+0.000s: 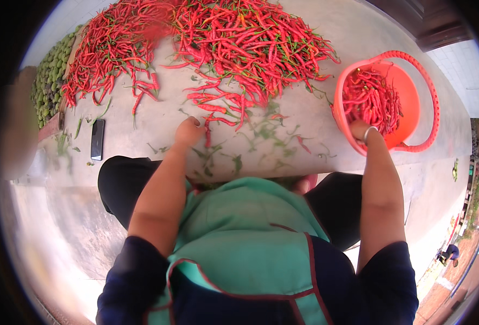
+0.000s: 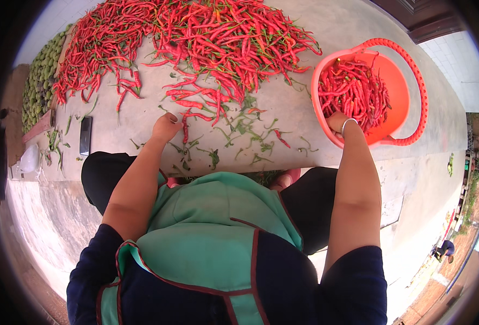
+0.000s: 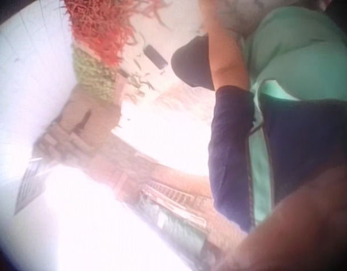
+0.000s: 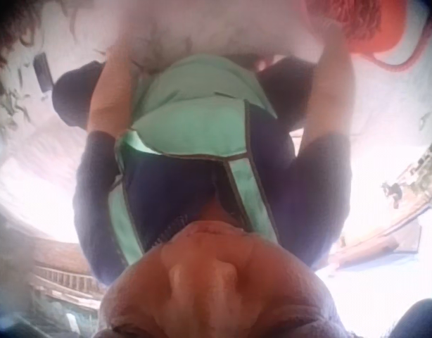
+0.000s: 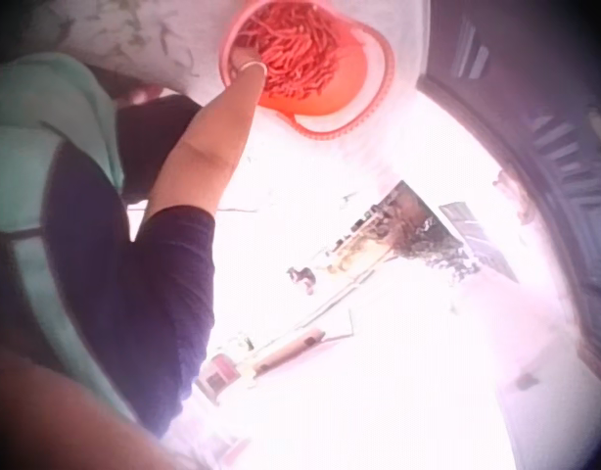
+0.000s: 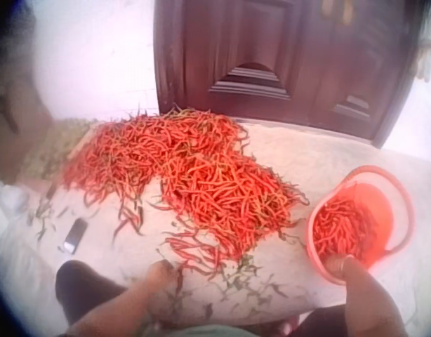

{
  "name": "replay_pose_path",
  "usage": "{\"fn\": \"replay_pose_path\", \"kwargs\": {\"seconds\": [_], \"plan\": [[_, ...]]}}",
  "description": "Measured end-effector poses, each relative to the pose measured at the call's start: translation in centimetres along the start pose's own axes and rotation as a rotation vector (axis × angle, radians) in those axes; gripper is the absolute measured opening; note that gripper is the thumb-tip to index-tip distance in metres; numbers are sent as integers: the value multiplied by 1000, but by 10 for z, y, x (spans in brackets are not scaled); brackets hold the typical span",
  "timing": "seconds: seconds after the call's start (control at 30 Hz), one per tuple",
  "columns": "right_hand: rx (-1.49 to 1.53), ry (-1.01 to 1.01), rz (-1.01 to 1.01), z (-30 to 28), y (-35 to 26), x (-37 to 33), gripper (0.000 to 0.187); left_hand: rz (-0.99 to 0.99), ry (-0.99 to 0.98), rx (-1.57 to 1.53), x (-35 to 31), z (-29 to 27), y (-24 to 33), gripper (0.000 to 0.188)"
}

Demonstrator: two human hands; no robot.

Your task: The person sorts red chili peppers by hand from a large pile on the concrete floor into a red bucket, picking them up one or a few at a time.

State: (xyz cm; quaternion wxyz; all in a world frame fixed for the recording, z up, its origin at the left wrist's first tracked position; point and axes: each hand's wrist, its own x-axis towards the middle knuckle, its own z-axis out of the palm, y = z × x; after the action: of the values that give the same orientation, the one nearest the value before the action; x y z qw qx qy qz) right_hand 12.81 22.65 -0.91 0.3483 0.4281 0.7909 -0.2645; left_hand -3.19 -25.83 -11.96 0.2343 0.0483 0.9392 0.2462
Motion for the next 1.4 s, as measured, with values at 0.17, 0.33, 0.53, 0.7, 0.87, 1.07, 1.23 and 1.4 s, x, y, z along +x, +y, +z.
{"fn": "replay_pose_path", "kwargs": {"seconds": [0.17, 0.33, 0.53, 0.7, 0.87, 1.07, 1.23, 1.4], "plan": [[-212, 193, -229, -23, -7, -54, 23, -131, -245, 2, -10, 12, 25, 36], [-119, 377, -694, 31, -60, -111, 17, -501, -454, -1025, -10, 16, 53, 25], [-211, 325, -858, 80, -109, -121, 14, 503, 289, 296, -24, 18, 72, 26], [-356, 270, -892, 88, -115, -122, 12, 646, 188, 612, -9, 31, 62, 20], [-333, 264, -926, 86, -114, -121, 14, 482, 245, 679, 6, 19, 57, 14], [-415, 305, -974, 92, -121, -116, 16, 528, 203, 786, 30, -4, 49, 21], [-390, 301, -994, 88, -124, -118, 16, 503, 351, 702, 37, -11, 62, 23], [-424, 270, -1007, 90, -131, -125, 15, 395, 207, 766, 55, -10, 65, 24]]}}
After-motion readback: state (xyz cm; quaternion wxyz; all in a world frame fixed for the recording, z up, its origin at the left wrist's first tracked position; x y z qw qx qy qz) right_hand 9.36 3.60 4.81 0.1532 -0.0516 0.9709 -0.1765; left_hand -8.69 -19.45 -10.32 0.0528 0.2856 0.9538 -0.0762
